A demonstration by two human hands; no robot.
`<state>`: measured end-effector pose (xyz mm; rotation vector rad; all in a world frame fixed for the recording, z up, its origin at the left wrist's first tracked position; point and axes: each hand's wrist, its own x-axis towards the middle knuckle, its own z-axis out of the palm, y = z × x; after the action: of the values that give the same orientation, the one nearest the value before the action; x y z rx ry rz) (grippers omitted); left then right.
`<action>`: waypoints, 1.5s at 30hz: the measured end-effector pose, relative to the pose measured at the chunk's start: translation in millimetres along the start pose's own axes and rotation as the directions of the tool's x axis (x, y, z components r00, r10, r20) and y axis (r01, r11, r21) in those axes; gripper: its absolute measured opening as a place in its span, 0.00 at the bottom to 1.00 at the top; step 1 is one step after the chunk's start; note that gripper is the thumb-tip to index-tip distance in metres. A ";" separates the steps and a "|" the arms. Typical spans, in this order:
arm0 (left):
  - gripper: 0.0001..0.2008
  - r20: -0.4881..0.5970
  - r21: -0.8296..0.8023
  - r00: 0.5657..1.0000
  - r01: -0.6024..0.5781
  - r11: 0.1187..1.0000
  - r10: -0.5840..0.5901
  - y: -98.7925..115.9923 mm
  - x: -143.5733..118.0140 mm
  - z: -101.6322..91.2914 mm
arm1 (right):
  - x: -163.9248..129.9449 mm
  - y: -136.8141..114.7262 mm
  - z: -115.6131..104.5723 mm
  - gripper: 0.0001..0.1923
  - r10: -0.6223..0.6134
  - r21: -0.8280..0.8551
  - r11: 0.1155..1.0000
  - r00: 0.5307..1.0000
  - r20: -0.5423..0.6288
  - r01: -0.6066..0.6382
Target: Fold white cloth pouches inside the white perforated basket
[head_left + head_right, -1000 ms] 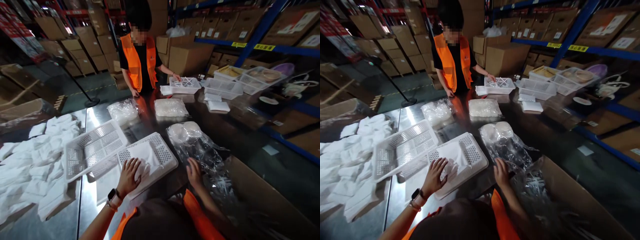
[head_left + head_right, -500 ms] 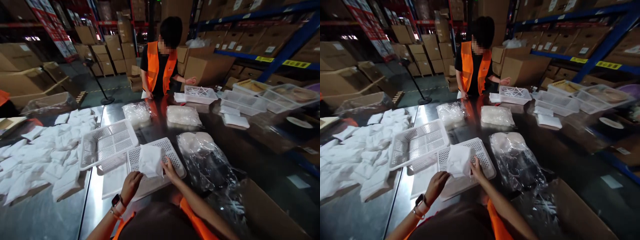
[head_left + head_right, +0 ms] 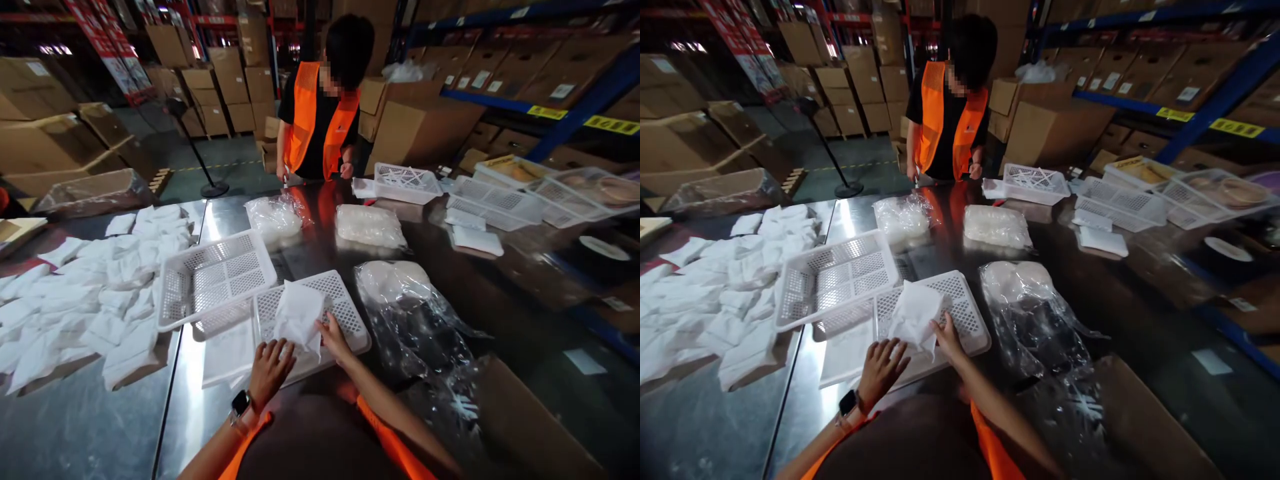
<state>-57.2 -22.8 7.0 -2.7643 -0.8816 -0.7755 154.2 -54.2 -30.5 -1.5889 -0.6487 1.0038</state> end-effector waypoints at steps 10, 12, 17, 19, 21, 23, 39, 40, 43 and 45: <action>0.17 0.038 -0.035 0.999 -0.019 0.999 0.020 -12.7 -24.3 14.4 | 38.5 -14.4 14.6 0.28 0.112 0.146 0.984 0.992 -0.051 -0.103; 0.19 0.024 -0.065 1.000 -0.012 0.998 0.013 -10.7 -31.5 9.7 | 39.6 -13.8 9.7 0.30 0.098 0.084 0.992 0.994 -0.052 -0.093; 0.22 -0.135 -0.014 0.990 -0.038 0.999 0.036 0.4 -38.0 9.0 | 25.7 -23.0 -9.7 0.26 -0.488 -0.457 0.785 0.872 -0.041 0.418; 0.22 -0.194 0.004 0.980 -0.044 0.999 0.044 4.4 -38.2 12.1 | 14.5 -33.3 -8.5 0.21 -0.621 -0.537 0.619 0.776 0.112 0.573; 0.21 -0.208 0.013 0.977 -0.047 0.999 0.049 6.9 -38.2 14.8 | 7.3 -47.6 2.7 0.16 -0.628 -0.552 0.459 0.694 0.352 0.696; 0.20 -0.182 0.021 0.982 -0.055 0.998 0.058 8.0 -38.4 15.9 | 9.0 -63.6 21.5 0.16 -0.545 -0.580 0.265 0.616 0.569 0.770; 0.31 -0.214 -0.030 0.973 0.083 0.996 -0.087 -24.5 -39.1 -5.6 | 71.7 -78.1 45.6 0.24 -0.448 -0.650 0.054 0.600 0.663 0.758; 0.32 -0.174 -0.048 0.975 0.132 0.990 -0.138 -35.2 -25.4 -11.2 | 70.4 -76.9 28.9 0.24 -0.499 -0.606 0.025 0.535 0.682 0.795; 0.28 0.048 -0.063 0.998 0.040 0.997 -0.037 -60.7 16.1 -18.5 | 59.6 -61.4 -30.1 0.26 -0.577 -0.514 -0.078 0.382 0.722 0.854; 0.26 0.189 -0.087 0.971 -0.134 0.987 0.148 -69.4 37.9 -13.2 | 49.4 -43.3 -62.8 0.26 -0.562 -0.441 -0.175 0.278 0.779 0.880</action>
<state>-76.4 49.5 36.2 -2.9688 -0.6883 -0.5303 236.9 -33.6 0.9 -1.2962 -2.3899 -0.2325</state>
